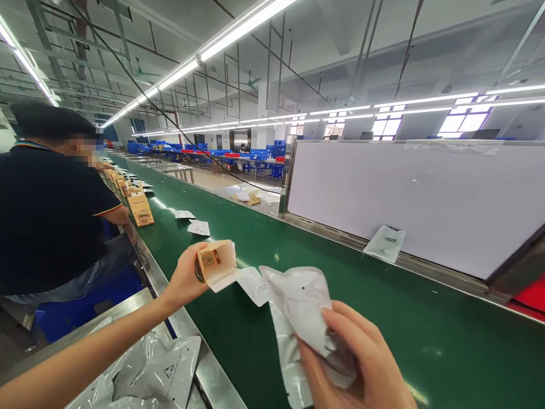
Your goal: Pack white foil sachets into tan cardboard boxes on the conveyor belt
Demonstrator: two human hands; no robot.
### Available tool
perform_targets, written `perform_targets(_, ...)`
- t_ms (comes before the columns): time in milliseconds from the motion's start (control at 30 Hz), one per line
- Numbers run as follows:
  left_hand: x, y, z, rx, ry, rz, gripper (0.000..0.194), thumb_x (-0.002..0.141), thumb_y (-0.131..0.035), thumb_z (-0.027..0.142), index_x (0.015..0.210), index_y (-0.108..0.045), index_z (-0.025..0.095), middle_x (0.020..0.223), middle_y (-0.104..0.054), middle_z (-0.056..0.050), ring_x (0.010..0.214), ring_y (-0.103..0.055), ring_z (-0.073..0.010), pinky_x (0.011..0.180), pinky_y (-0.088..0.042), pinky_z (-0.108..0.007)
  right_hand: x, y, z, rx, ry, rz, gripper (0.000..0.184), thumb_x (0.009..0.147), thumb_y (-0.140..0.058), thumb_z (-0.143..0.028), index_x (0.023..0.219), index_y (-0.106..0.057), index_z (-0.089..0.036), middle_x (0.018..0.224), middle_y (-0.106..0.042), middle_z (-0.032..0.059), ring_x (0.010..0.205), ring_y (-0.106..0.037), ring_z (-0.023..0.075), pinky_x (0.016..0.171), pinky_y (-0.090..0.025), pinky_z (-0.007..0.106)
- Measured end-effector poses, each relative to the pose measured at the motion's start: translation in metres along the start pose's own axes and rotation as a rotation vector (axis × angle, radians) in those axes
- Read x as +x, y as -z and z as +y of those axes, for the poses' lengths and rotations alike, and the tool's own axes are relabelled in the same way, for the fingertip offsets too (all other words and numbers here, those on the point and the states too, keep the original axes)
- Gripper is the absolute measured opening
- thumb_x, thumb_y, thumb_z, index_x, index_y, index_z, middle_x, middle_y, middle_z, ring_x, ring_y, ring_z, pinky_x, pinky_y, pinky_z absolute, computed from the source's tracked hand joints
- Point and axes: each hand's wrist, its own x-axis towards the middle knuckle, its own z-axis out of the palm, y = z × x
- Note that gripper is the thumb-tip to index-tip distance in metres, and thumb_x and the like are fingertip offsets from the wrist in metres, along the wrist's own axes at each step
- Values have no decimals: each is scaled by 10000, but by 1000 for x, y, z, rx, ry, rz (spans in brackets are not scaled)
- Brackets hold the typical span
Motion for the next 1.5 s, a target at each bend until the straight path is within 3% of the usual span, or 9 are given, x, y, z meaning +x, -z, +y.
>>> perform_targets(100,-32,-10,45,-45,-167,-58,603,664,-698,305,1193,-425,207,1199,-562,-87,1130,-524,-262,1023,-371,-453,10,-3,-23,93,266,-5,253,811,-624,-49,1017,-619,-197,991,-545,72,825,-559,156,652,-495,238)
perform_targets(200,-50,-21,70,-112,-67,-51,609,652,-710,307,1177,-415,213,1145,-570,-83,1055,-561,-254,940,-441,-438,9,0,-27,119,470,-166,318,805,-517,71,1025,-624,-132,901,-574,76,805,-530,168,683,-480,286)
perform_targets(433,-67,-45,91,-242,148,-185,629,619,-731,319,1158,-431,198,1123,-588,-93,1030,-586,-268,890,-490,-425,-3,41,-10,61,498,-142,328,769,-523,114,1010,-627,-82,911,-589,93,819,-525,176,676,-473,299)
perform_targets(667,-76,-62,121,-2,-536,37,498,721,-534,118,1200,-413,178,1147,-582,-129,1108,-551,-273,1003,-397,-490,-10,47,2,-193,248,-609,283,810,-462,27,977,-609,-148,858,-596,55,718,-494,191,603,-469,315)
perform_targets(800,-77,-74,139,-22,-670,70,512,702,-483,144,1210,-424,165,1091,-608,-153,1032,-583,-317,894,-456,-499,-24,46,-2,184,-224,-538,520,721,-698,-81,1178,-463,-163,1108,-575,56,936,-556,172,813,-498,269)
perform_targets(900,-82,-95,148,-105,-660,73,509,706,-448,234,1213,-429,194,1094,-607,-157,1001,-587,-358,834,-463,-522,-25,45,1,362,-269,-604,611,651,-809,-225,1149,-455,-204,1175,-536,19,1036,-533,166,919,-447,244)
perform_targets(1133,-105,-134,167,-194,-643,-61,499,731,-407,320,1215,-412,199,1027,-603,-154,905,-593,-352,747,-466,-485,-5,57,37,137,-131,-1116,420,821,-669,-382,625,-352,-189,609,-452,-59,612,-472,102,594,-406,217)
perform_targets(1333,-116,-152,206,-265,-498,-42,466,803,-448,302,1253,-388,195,1118,-580,-151,1015,-579,-324,836,-476,-469,-5,94,34,-150,-198,-931,323,790,-719,-423,841,-539,-160,957,-576,45,940,-522,207,810,-465,308)
perform_targets(1500,-132,-171,227,-323,-286,-24,372,885,-386,315,1232,-393,180,1148,-560,-182,1075,-545,-347,860,-462,-532,-4,105,-2,-309,-559,-707,294,860,-643,-308,1054,-570,-100,1085,-549,140,1013,-500,276,876,-453,422)
